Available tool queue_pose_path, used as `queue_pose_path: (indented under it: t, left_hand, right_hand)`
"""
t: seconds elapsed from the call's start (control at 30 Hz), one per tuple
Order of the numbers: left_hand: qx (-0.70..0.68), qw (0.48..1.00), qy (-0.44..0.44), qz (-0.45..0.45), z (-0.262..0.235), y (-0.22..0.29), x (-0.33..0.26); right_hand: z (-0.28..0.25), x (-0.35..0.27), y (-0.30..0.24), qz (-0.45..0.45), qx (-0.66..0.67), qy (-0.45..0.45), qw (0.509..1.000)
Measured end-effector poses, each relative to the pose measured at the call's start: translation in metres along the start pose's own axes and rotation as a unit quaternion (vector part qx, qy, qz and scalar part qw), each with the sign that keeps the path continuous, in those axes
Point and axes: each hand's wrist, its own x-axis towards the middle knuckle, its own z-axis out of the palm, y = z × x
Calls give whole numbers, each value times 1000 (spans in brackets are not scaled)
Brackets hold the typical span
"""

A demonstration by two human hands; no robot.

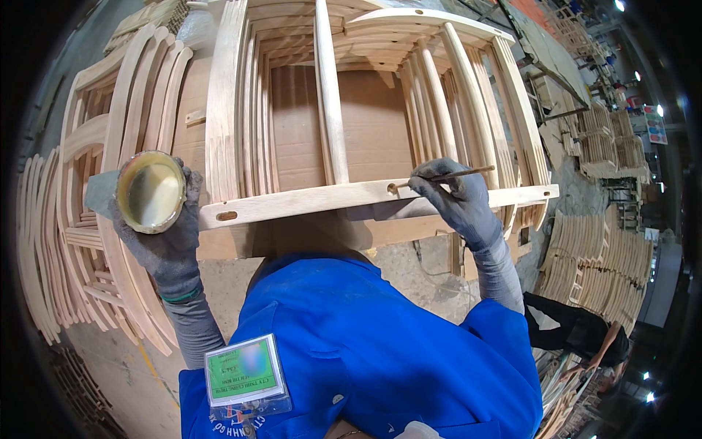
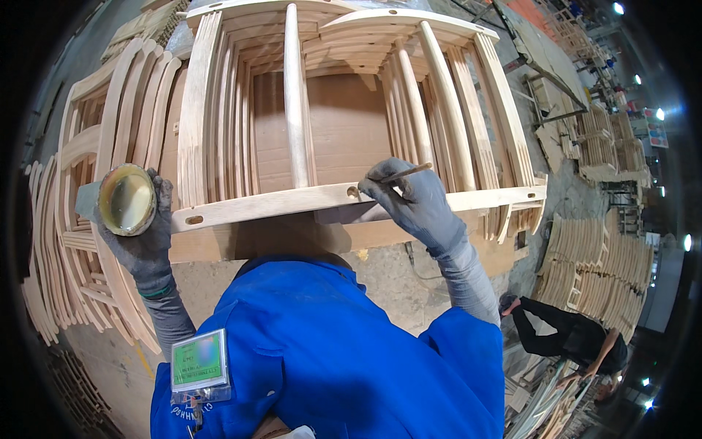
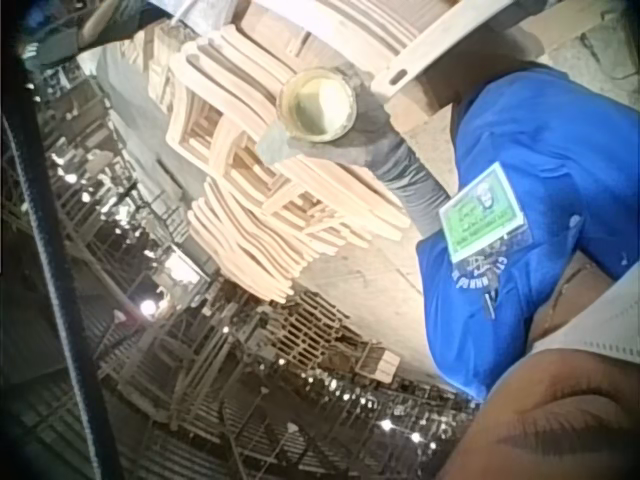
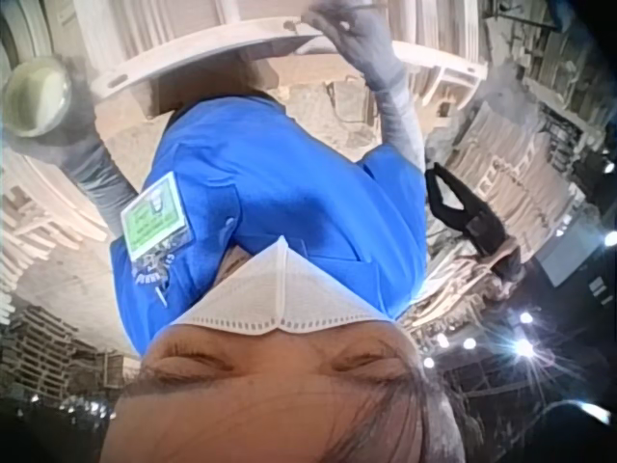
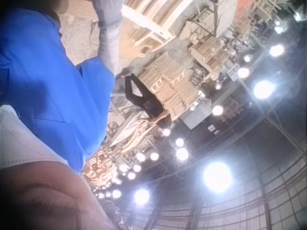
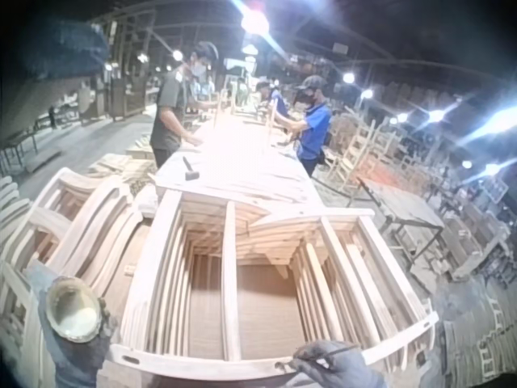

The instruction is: The person applies glue to wooden chair frames using a brush and a small container. They repeatedly dip the brush into the container and spread glue onto the joints and surfaces of the chair frames. Other workers are visible assembling similar wooden parts in the background.

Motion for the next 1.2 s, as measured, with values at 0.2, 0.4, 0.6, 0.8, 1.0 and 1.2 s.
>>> queue_pose_path:
  t: [0.2,0.4,0.6,0.8,1.0,1.2]
  left_hand:
    - [-80,995,-48,-27,-5,-1,0]
    - [-115,993,-15,-38,-13,2,-3]
    - [-106,993,44,-28,-10,15,-12]
    - [-27,995,-96,14,5,24,-28]
    - [-16,997,-60,-50,18,25,-36]
    - [-63,993,-67,-78,28,29,-31]
  right_hand:
    - [6,0,3,6,113,24,993]
    - [4,-1,-9,36,33,29,998]
    - [2,-3,-18,40,34,60,997]
    - [18,21,-99,-81,314,58,944]
    - [71,67,-142,-234,274,-76,930]
    - [92,82,-142,-273,242,-108,925]
